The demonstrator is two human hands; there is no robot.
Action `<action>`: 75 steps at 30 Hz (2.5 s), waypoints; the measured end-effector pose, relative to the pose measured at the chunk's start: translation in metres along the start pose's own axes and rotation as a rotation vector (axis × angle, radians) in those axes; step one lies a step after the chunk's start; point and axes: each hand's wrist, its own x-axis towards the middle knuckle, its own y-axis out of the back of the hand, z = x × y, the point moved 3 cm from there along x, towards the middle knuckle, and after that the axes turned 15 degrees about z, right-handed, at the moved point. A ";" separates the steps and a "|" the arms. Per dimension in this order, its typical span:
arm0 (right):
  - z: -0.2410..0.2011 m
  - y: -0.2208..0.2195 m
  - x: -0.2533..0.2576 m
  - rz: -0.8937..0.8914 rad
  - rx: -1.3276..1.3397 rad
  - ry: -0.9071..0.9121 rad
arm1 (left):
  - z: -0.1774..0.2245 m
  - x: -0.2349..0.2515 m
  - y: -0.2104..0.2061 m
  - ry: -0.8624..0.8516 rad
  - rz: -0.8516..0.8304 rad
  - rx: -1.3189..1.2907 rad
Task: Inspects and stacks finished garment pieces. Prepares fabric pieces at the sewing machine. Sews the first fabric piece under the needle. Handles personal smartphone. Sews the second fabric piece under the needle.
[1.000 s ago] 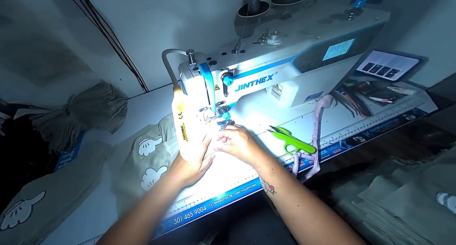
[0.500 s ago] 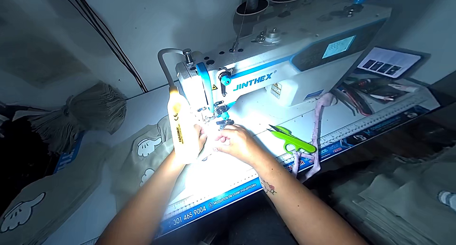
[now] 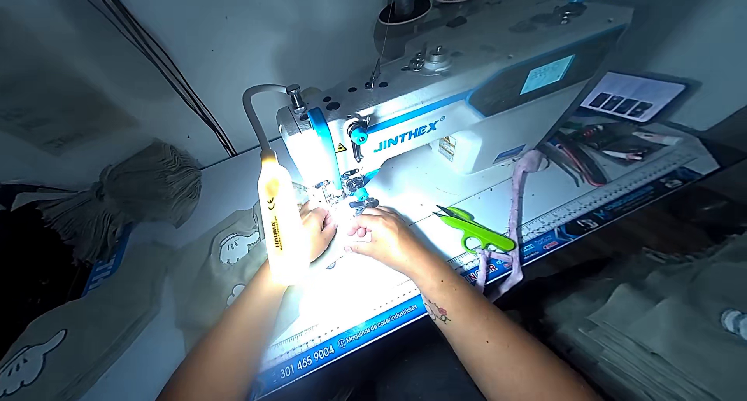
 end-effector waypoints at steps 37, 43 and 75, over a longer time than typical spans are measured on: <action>-0.012 -0.016 -0.004 0.045 -0.119 0.129 | -0.014 -0.014 -0.035 -0.076 0.413 -0.022; -0.024 -0.015 0.003 -0.181 -0.363 0.052 | -0.005 -0.005 -0.020 0.030 0.329 -0.087; 0.003 -0.004 0.003 0.381 -0.093 0.000 | -0.020 -0.046 -0.036 -0.348 0.071 0.082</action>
